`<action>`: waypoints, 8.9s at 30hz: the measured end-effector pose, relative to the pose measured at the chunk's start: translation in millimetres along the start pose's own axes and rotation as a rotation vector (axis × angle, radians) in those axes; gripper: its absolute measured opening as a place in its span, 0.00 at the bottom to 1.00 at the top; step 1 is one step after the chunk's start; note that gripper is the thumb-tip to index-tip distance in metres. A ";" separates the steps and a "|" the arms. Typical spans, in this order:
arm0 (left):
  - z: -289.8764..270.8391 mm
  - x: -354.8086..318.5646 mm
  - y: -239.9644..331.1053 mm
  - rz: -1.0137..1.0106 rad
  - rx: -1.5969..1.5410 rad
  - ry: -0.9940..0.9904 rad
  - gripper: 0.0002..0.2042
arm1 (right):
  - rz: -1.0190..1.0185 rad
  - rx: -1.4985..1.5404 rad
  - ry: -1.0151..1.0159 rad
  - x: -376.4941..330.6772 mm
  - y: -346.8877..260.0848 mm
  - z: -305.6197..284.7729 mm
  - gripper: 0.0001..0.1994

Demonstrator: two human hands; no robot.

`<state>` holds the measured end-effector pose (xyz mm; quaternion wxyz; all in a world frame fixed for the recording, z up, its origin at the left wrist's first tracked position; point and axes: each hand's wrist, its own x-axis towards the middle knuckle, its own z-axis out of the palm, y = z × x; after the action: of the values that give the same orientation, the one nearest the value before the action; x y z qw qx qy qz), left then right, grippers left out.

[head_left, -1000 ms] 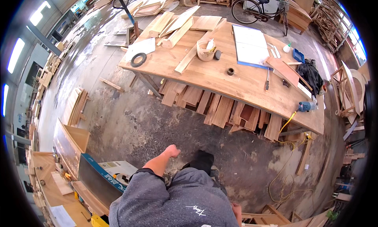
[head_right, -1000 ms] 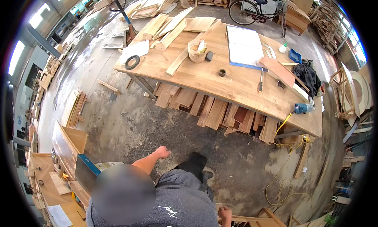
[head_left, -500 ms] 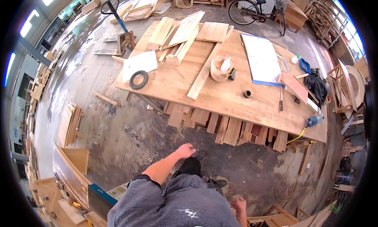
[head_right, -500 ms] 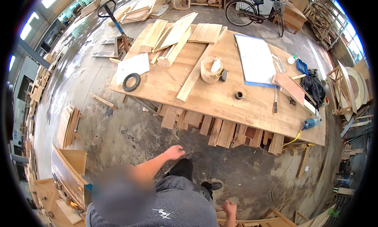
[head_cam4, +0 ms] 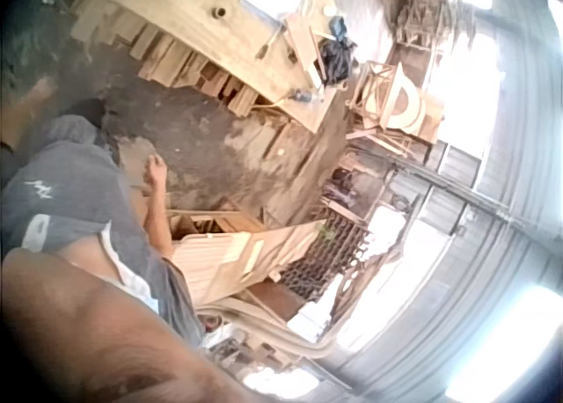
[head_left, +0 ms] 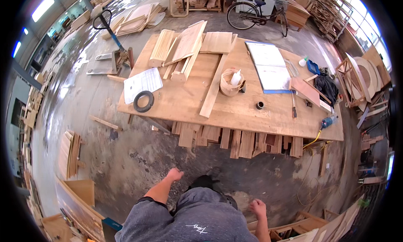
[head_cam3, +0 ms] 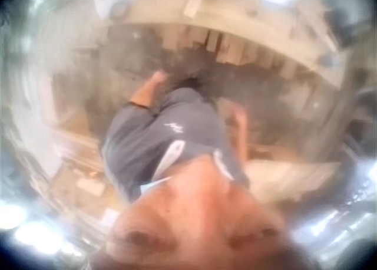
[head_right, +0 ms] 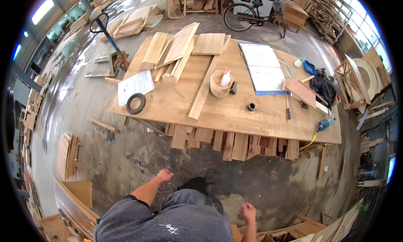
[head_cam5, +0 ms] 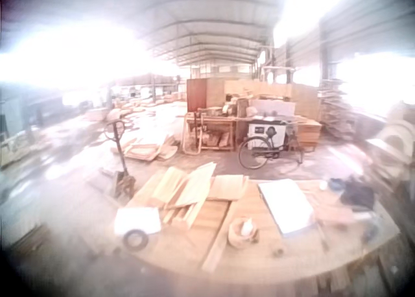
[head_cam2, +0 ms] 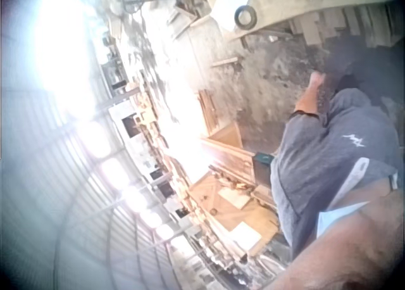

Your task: The person assembles a wooden panel by aligning and joining multiple planks on a workbench. They use a handheld power drill to fasten the pieces together, then move the assembled panel to a large industrial machine with red rollers for further processing.

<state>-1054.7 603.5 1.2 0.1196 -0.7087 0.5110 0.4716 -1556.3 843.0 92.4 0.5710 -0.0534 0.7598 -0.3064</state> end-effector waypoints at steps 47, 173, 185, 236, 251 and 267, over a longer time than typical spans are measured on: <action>-111.9 96.6 99.5 0.362 0.456 -0.240 0.21 | 0.145 0.403 0.107 1.8 58.7 226.2 0.20; 151.4 32.0 107.2 0.500 1.178 -0.600 0.32 | 0.087 0.154 0.575 -22.2 201.0 125.2 0.17; 202.9 27.4 264.0 0.636 0.906 -0.553 0.28 | -0.201 -0.250 1.607 -155.6 155.5 -198.1 0.18; 883.2 -535.8 591.6 3.099 1.573 -1.687 0.52 | 0.532 0.041 1.265 -174.2 225.1 -324.7 0.34; 902.6 -569.5 563.5 3.083 1.712 -1.646 0.50 | 0.758 0.161 1.385 -189.2 249.4 -347.5 0.33; 913.3 -577.0 557.0 3.086 1.779 -1.689 0.51 | 1.333 1.208 2.016 -227.2 304.7 -297.0 0.40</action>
<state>-2038.7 1301.0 150.6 -0.1096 -0.8803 -0.4606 0.0303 -1664.1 1306.9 169.2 -0.2580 0.8264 0.4734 -0.1625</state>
